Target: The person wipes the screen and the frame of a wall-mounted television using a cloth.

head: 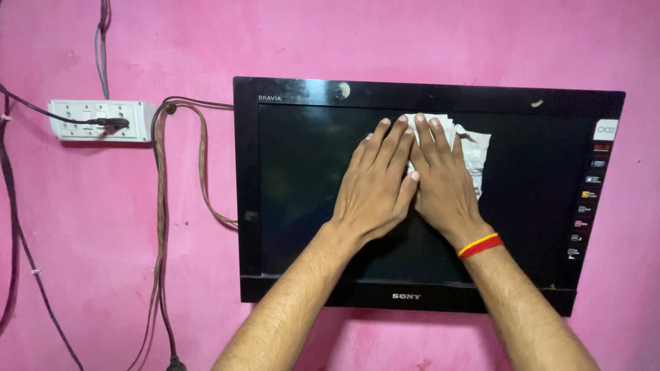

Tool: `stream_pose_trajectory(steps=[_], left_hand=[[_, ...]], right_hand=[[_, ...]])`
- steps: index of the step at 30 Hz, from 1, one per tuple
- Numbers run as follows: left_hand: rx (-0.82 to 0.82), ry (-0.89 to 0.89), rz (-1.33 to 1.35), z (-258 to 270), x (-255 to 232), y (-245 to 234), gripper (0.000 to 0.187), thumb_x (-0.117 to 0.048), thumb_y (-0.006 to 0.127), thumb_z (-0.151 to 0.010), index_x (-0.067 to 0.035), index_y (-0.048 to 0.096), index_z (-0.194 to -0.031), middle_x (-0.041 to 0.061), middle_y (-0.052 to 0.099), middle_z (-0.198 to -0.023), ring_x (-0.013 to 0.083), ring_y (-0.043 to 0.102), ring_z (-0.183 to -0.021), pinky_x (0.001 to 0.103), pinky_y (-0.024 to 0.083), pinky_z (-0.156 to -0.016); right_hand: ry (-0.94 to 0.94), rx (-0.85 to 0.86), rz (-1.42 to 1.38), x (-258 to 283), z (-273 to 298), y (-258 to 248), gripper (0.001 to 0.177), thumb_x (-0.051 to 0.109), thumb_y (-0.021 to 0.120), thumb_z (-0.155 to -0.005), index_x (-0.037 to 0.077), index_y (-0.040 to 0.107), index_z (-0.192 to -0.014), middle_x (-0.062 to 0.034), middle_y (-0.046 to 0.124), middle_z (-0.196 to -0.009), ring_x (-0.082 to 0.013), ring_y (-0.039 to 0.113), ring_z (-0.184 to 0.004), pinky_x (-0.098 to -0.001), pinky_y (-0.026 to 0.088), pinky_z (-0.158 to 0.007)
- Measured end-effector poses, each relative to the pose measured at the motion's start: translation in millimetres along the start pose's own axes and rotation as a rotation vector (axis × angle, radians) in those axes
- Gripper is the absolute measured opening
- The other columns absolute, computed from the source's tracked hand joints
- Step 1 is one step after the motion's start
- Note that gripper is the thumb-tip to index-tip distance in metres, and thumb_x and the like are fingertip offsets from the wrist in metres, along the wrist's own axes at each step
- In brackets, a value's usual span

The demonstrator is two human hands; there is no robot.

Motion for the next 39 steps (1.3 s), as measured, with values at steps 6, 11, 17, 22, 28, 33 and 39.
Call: stream_pose_trajectory(steps=[6,11,17,22,28,33,39], left_hand=[[0.02,0.021,-0.057,-18.3,0.1,8.1,0.064,-0.033,0.046,-0.103,0.003,0.038,-0.155,0.017,0.034,-0.165,0.0325,0.027,-0.157,0.05,0.024,-0.129],[0.04,0.025,-0.088,-34.2,-1.1,16.6,0.064,-0.034,0.044,-0.104,0.002,0.036,-0.156,0.017,0.03,-0.166,0.0318,0.023,-0.157,0.05,0.021,-0.129],[0.062,0.035,-0.109,-45.3,-8.8,27.2,0.063,-0.035,0.041,-0.105,0.002,0.036,-0.156,0.016,0.027,-0.168,0.0309,0.021,-0.158,0.049,0.02,-0.13],[0.064,0.041,-0.143,-56.8,-11.5,36.8,0.062,-0.036,0.039,-0.106,0.002,0.036,-0.155,0.017,0.027,-0.167,0.0297,0.021,-0.158,0.049,0.019,-0.129],[0.086,0.038,-0.205,-59.1,-3.6,41.3,0.062,-0.036,0.037,-0.106,0.003,0.037,-0.154,0.017,0.026,-0.167,0.0287,0.02,-0.157,0.048,0.018,-0.129],[0.116,0.039,-0.188,-58.5,-2.5,44.8,0.061,-0.035,0.037,-0.106,0.003,0.037,-0.154,0.017,0.026,-0.167,0.0291,0.022,-0.156,0.048,0.018,-0.128],[0.097,0.011,-0.158,-58.2,-4.8,46.2,0.061,-0.034,0.038,-0.105,0.003,0.039,-0.153,0.016,0.027,-0.167,0.0293,0.022,-0.156,0.049,0.016,-0.129]], right_hand=[[-0.085,-0.011,0.054,-10.0,-17.4,-8.3,0.073,0.01,0.069,-0.086,0.002,0.043,-0.153,-0.0138,0.028,-0.167,-0.0307,0.022,-0.157,-0.0573,0.028,-0.124],[0.009,-0.032,0.085,-37.4,-19.3,-7.1,0.075,0.009,0.066,-0.09,0.002,0.039,-0.159,-0.0155,0.026,-0.171,-0.0317,0.021,-0.159,-0.0541,0.026,-0.127],[0.155,-0.104,0.08,-96.4,-8.1,-27.0,0.072,0.013,0.063,-0.099,-0.002,0.034,-0.163,-0.0243,0.024,-0.171,-0.039,0.02,-0.159,-0.058,0.021,-0.128],[0.24,-0.094,0.072,-126.8,5.0,-34.4,0.066,0.014,0.058,-0.103,-0.003,0.033,-0.163,-0.0244,0.024,-0.171,-0.0397,0.021,-0.159,-0.0593,0.019,-0.127],[0.36,-0.094,0.037,-157.9,19.4,-41.0,0.062,0.011,0.049,-0.107,-0.006,0.031,-0.163,-0.0251,0.022,-0.172,-0.0399,0.018,-0.162,-0.0596,0.014,-0.13],[0.447,-0.119,-0.028,-175.2,24.2,-45.2,0.065,0.01,0.046,-0.104,-0.01,0.028,-0.163,-0.0296,0.018,-0.171,-0.044,0.012,-0.16,-0.0598,0.01,-0.128],[0.395,-0.145,-0.063,-143.3,6.9,-36.0,0.063,0.014,0.046,-0.106,-0.012,0.028,-0.161,-0.0313,0.019,-0.17,-0.0465,0.011,-0.159,-0.061,0.007,-0.128]])
Point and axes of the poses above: each hand's wrist, its own z-axis away from the middle knuckle, its own y-axis out of the palm, x = y × z, the point moved 9 cm from there along -z, towards the middle knuckle
